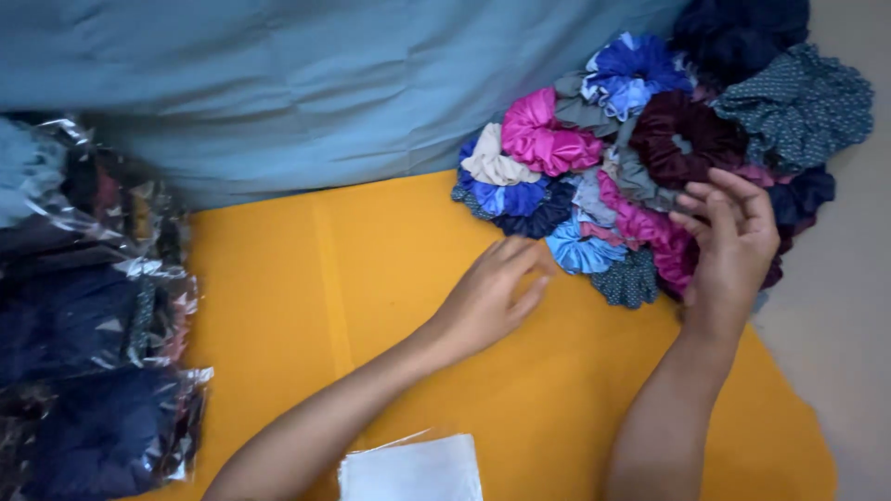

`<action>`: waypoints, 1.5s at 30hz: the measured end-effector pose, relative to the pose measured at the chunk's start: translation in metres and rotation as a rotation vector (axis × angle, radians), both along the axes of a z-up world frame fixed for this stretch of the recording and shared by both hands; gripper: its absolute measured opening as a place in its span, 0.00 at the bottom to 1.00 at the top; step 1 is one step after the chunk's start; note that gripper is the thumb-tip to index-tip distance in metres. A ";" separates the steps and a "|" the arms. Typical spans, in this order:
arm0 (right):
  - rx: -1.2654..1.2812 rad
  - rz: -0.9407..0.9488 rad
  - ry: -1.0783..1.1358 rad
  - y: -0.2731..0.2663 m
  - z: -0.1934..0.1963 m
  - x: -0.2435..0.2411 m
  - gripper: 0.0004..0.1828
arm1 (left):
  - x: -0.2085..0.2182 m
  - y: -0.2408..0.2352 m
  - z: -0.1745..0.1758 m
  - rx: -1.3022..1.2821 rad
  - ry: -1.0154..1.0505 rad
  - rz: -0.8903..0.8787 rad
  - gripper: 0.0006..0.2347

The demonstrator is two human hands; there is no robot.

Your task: Packing fabric hair scrunchies into small plastic bags.

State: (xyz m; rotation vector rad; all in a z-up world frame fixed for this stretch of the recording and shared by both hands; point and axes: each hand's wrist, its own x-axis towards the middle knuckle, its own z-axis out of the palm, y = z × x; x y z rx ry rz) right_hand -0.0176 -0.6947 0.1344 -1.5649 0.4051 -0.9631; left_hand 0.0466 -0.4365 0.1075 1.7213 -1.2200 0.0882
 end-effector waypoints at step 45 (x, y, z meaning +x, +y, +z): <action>-0.158 -0.168 -0.404 -0.096 0.019 0.031 0.03 | 0.077 -0.241 0.049 -0.598 0.905 -0.407 0.13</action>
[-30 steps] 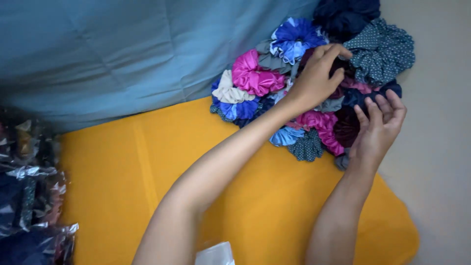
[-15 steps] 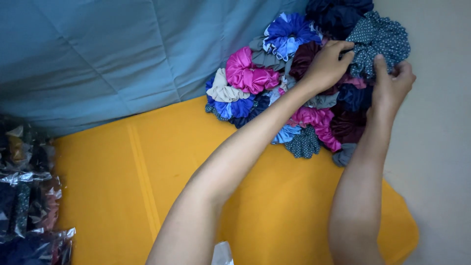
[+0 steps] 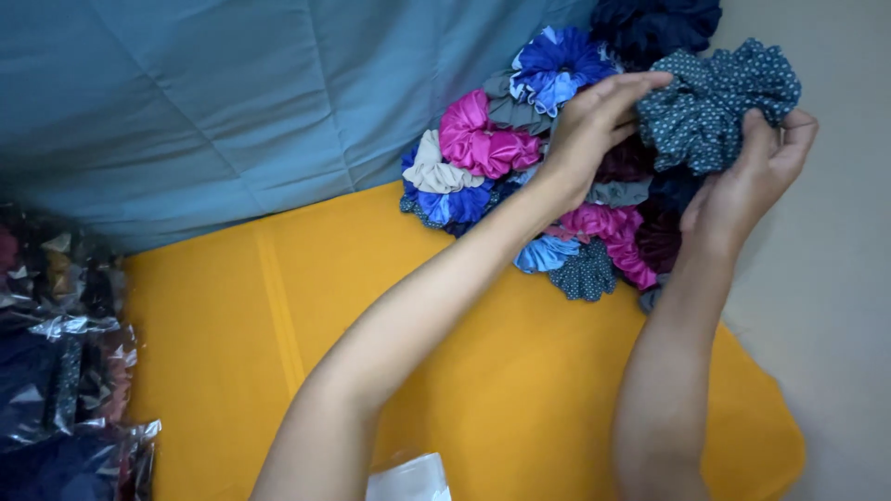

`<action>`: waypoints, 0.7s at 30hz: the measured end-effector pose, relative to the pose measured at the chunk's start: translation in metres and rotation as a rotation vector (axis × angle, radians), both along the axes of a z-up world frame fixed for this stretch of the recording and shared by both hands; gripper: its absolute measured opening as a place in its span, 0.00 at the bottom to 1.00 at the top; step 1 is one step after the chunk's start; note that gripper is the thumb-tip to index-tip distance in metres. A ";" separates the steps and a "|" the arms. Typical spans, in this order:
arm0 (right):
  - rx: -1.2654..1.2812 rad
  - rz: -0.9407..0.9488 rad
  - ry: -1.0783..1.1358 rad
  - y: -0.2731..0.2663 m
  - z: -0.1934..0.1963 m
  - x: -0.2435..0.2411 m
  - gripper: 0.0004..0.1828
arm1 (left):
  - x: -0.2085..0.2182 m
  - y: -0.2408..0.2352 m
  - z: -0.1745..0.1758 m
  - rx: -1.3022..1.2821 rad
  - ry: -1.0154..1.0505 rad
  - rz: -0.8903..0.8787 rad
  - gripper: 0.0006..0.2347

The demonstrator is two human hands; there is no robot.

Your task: Packing fabric hair scrunchies into small plastic bags.

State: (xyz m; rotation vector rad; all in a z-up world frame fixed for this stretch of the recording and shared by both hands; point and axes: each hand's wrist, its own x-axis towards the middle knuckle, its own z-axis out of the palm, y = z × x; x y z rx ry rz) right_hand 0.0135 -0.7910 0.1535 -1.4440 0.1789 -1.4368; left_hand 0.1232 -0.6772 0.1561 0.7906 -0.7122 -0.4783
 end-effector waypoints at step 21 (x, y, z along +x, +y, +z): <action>0.488 0.912 0.120 0.197 -0.106 0.112 0.12 | 0.033 0.263 -0.064 0.050 0.616 0.364 0.20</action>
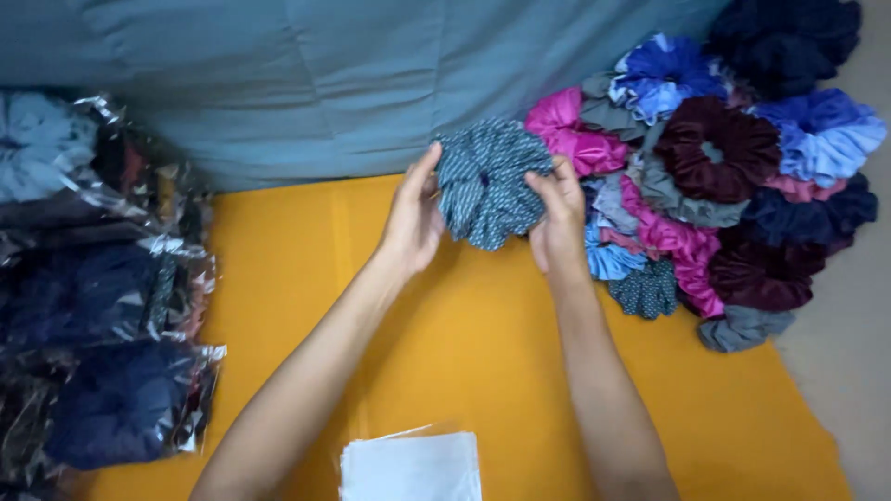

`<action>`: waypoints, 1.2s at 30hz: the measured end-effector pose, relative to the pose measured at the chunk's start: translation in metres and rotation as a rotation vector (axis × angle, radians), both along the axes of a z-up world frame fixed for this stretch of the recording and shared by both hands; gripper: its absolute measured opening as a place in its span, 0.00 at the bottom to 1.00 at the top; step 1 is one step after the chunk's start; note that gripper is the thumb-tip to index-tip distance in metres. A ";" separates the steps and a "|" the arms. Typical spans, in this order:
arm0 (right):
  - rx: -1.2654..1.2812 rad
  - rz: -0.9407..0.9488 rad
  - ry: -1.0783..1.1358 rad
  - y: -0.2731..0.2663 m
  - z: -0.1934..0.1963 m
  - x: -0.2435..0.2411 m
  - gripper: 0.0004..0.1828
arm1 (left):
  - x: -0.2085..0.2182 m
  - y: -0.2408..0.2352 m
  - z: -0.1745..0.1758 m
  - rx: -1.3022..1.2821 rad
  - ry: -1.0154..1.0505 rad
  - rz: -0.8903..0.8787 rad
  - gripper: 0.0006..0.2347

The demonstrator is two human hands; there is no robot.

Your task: Packing fabric hair scrunchies into small plastic bags.

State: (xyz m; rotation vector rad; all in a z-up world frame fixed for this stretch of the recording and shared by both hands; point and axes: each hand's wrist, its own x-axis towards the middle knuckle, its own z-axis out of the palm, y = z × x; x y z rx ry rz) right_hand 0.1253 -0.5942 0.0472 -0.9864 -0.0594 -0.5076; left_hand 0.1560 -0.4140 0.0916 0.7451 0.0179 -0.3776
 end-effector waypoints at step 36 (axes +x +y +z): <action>-1.579 0.121 -0.269 0.159 -0.039 -0.095 0.20 | -0.090 0.159 -0.138 0.999 -0.498 0.320 0.12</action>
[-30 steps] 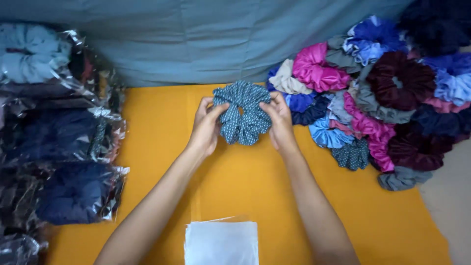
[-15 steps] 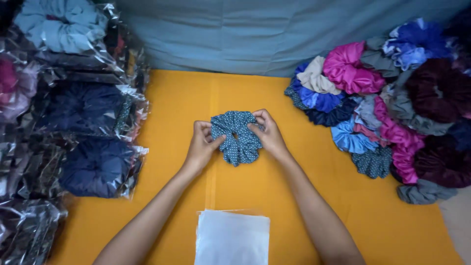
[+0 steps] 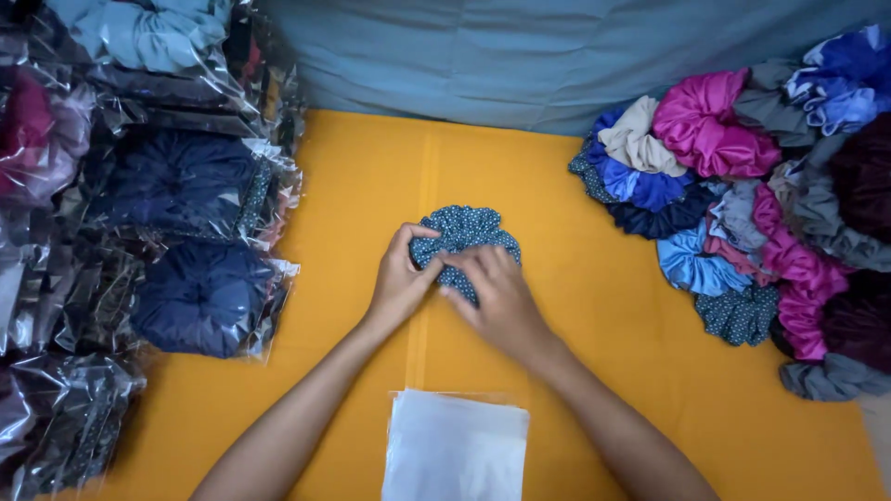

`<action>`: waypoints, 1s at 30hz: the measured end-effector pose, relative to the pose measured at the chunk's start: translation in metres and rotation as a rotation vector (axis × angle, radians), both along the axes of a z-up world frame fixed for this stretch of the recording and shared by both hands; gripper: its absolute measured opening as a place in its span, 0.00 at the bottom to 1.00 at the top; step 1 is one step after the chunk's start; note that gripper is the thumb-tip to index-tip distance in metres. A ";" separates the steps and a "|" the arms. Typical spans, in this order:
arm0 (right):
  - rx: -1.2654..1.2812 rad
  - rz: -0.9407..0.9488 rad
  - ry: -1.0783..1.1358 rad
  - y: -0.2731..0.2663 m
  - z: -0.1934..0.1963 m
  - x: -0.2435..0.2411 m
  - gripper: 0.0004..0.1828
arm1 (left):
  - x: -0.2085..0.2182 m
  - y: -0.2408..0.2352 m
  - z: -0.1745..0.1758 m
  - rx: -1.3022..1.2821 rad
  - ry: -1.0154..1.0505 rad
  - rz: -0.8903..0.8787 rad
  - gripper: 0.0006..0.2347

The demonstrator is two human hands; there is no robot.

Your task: Packing fabric hair scrunchies into small plastic bags.

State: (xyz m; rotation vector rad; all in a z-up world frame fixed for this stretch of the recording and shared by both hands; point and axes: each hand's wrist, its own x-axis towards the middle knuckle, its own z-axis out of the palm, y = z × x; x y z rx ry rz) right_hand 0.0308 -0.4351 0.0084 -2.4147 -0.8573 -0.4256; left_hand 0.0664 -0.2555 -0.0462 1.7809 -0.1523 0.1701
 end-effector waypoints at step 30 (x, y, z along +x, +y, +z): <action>-0.296 -0.131 -0.425 -0.038 -0.061 0.035 0.03 | -0.002 0.012 0.005 0.667 -0.560 -0.246 0.03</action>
